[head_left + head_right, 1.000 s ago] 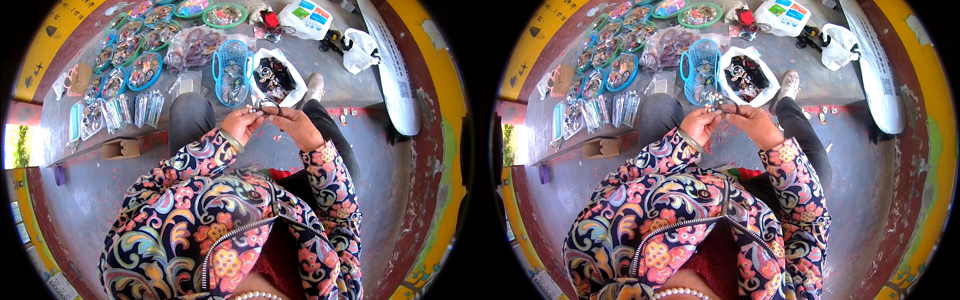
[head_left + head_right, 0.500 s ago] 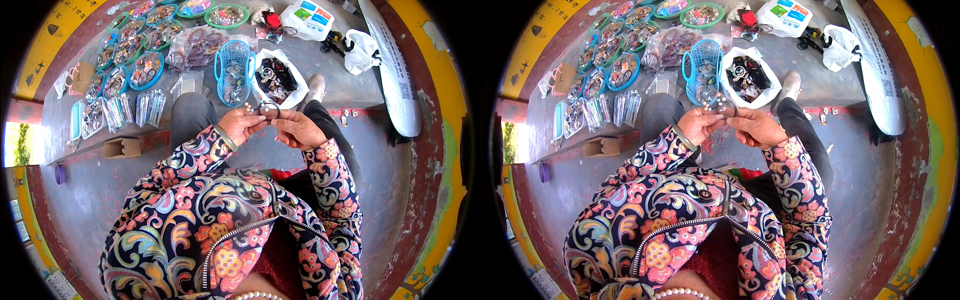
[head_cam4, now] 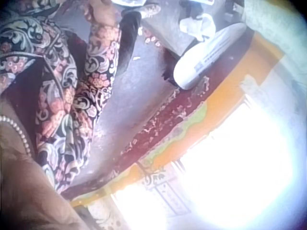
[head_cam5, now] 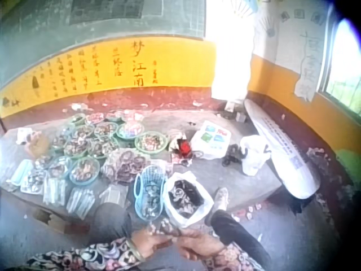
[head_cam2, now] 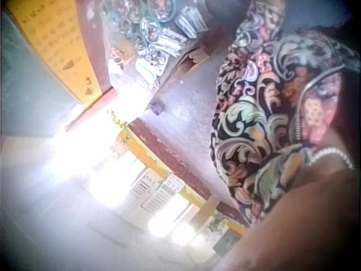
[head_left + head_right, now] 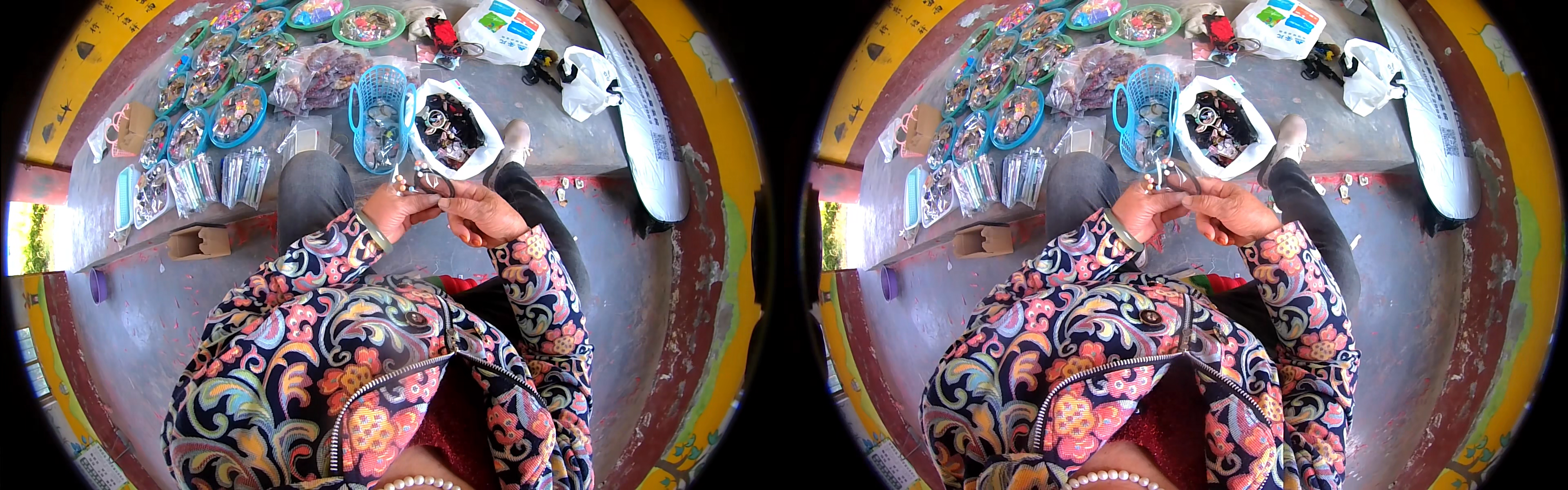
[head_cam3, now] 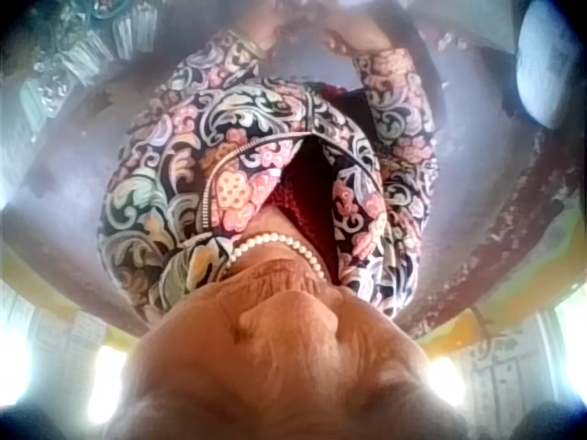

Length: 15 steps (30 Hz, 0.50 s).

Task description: The person sits on the ground and assembles keychains by hand. They pick up small metal rings and decorative charms from a white bag, link them together, and place the finished items into a blue basket. The person handles the components one at a time, manipulating the metal rings to secure the charms.

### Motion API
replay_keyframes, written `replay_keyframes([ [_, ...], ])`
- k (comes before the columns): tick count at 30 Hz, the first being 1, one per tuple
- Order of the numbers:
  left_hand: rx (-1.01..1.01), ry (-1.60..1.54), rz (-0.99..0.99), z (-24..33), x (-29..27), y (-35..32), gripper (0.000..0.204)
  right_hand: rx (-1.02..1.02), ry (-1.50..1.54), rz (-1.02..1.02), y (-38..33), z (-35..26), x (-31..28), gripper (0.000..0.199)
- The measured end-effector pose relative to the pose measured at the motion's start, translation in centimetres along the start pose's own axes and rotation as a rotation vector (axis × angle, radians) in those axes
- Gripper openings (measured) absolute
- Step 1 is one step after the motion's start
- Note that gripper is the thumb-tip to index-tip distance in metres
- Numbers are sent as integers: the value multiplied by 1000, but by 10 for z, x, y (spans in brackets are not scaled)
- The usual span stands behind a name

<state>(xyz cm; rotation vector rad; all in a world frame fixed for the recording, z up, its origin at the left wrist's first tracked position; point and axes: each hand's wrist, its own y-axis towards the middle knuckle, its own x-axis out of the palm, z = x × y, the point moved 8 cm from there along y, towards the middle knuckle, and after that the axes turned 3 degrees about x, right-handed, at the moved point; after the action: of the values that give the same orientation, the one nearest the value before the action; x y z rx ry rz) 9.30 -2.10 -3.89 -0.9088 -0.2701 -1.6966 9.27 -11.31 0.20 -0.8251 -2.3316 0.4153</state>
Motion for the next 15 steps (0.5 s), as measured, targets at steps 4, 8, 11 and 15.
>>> replay_keyframes([
  [4, -22, 44, -44, -2, 4, 0, 24, 13, -38, 70, 0, 2, -4, 38],
  [8, -118, 204, -64, -5, -6, -4, 38, 19, -121, 224, -3, 0, -21, 34],
  [11, -98, 378, -34, 11, -30, 2, 52, 7, -329, 309, -8, -10, -26, 33],
  [15, 119, 659, -111, 37, -19, 4, 62, 67, -601, 312, -6, -6, -25, 29],
])
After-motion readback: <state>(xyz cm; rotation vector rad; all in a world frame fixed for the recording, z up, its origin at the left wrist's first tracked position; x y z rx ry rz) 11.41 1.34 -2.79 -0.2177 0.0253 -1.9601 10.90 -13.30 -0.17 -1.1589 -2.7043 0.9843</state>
